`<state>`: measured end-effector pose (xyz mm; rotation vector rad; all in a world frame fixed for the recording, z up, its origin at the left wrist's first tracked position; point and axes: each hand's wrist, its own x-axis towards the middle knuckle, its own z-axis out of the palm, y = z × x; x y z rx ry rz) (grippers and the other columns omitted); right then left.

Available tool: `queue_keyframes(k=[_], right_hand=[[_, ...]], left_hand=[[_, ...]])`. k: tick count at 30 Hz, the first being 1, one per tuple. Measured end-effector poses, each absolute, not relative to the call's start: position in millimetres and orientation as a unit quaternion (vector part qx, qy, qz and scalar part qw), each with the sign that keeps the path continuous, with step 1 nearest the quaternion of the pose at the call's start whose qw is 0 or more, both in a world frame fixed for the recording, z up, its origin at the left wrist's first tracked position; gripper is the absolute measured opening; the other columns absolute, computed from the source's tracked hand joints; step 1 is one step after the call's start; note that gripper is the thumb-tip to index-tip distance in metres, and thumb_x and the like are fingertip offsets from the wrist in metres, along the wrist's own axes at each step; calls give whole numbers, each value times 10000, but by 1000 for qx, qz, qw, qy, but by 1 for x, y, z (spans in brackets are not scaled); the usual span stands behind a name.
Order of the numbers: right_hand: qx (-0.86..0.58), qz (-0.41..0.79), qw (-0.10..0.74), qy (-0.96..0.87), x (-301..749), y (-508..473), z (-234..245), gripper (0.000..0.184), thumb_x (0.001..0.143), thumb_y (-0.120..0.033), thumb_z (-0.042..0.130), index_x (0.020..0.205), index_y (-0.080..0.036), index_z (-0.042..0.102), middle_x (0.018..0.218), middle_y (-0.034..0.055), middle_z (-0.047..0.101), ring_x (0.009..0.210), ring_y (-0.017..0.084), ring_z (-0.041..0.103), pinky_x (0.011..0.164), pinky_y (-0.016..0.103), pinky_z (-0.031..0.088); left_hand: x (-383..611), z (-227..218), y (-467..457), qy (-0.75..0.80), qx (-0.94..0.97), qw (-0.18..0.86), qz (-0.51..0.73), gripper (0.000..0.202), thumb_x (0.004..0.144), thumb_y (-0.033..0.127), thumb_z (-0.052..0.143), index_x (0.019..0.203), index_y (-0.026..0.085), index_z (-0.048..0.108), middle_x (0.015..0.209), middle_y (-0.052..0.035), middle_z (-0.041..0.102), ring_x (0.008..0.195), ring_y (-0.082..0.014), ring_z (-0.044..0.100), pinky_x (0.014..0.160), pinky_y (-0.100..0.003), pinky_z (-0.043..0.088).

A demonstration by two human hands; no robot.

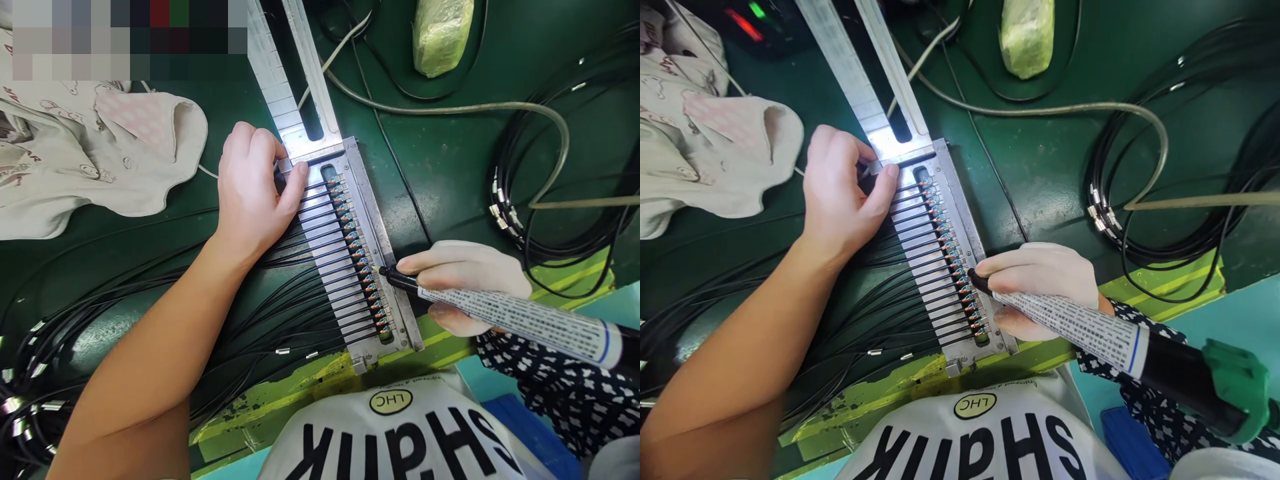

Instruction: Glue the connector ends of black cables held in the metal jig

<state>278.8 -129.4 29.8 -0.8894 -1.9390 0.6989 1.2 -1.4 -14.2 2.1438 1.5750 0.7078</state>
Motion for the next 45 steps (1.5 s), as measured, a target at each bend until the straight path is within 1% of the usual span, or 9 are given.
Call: queue_keyframes(k=[8, 15, 18, 22, 26, 29, 33, 40, 45], right_hand=[[-363, 285, 440, -770, 277, -128, 31, 257, 833, -270, 736, 1089, -248, 718, 991, 89, 792, 808, 240, 768, 630, 364, 657], [-360, 284, 420, -783, 277, -125, 31, 245, 861, -315, 725, 1101, -268, 706, 1025, 83, 790, 823, 242, 775, 619, 361, 658], [-347, 283, 435, -781, 277, -125, 29, 263, 850, -294, 737, 1104, -228, 709, 1003, 108, 790, 851, 253, 777, 642, 362, 665], [-361, 284, 430, -777, 278, -128, 31, 224, 856, -291, 730, 1072, -233, 710, 1009, 91, 790, 888, 247, 775, 700, 361, 674], [-356, 261, 427, -789, 281, -134, 37, 205, 856, -305, 723, 1033, -204, 706, 1027, 103, 788, 837, 218, 769, 662, 319, 654], [-353, 267, 429, -788, 282, -140, 36, 209, 855, -310, 722, 1030, -198, 708, 1015, 112, 788, 789, 223, 760, 625, 336, 641], [-362, 266, 424, -787, 281, -142, 31, 190, 847, -306, 725, 1015, -219, 707, 990, 83, 793, 766, 211, 757, 581, 332, 621], [-347, 272, 434, -786, 279, -136, 32, 238, 823, -226, 718, 1060, -224, 710, 962, 102, 792, 788, 228, 764, 593, 348, 649], [-346, 275, 428, -788, 280, -137, 32, 231, 822, -226, 722, 1052, -225, 702, 986, 106, 790, 786, 226, 764, 599, 344, 646]], left_hand=[[2, -13, -2, 563, 764, 194, 250, 285, 926, 548, 520, 979, 268, 536, 1110, -88, 565, 1232, -327, 527, 1022, -558, 439], [1, -13, -2, 564, 770, 175, 242, 270, 941, 542, 494, 977, 278, 533, 1102, -85, 563, 1203, -305, 546, 1007, -531, 458], [1, -13, -2, 565, 769, 177, 242, 294, 937, 560, 494, 976, 271, 539, 1111, -86, 567, 1213, -308, 541, 1016, -533, 449], [1, -14, -2, 562, 767, 182, 249, 305, 924, 570, 511, 964, 268, 536, 1091, -88, 565, 1204, -315, 539, 1011, -531, 443], [1, -15, -2, 561, 769, 172, 252, 281, 921, 551, 532, 972, 275, 522, 1053, -79, 555, 1171, -302, 544, 994, -511, 455], [1, -17, -1, 554, 781, 148, 246, 261, 927, 507, 546, 962, 251, 503, 1050, -92, 539, 1130, -297, 549, 962, -504, 464], [1, -19, 0, 551, 791, 124, 238, 255, 934, 477, 549, 957, 227, 500, 1045, -94, 539, 1090, -282, 556, 917, -497, 478], [0, -16, -2, 558, 770, 181, 250, 334, 919, 592, 511, 996, 268, 540, 1109, -80, 571, 1229, -320, 533, 1019, -539, 437], [-1, -18, -1, 558, 765, 193, 256, 362, 913, 602, 526, 1024, 258, 544, 1123, -81, 578, 1261, -326, 516, 1039, -544, 435]])
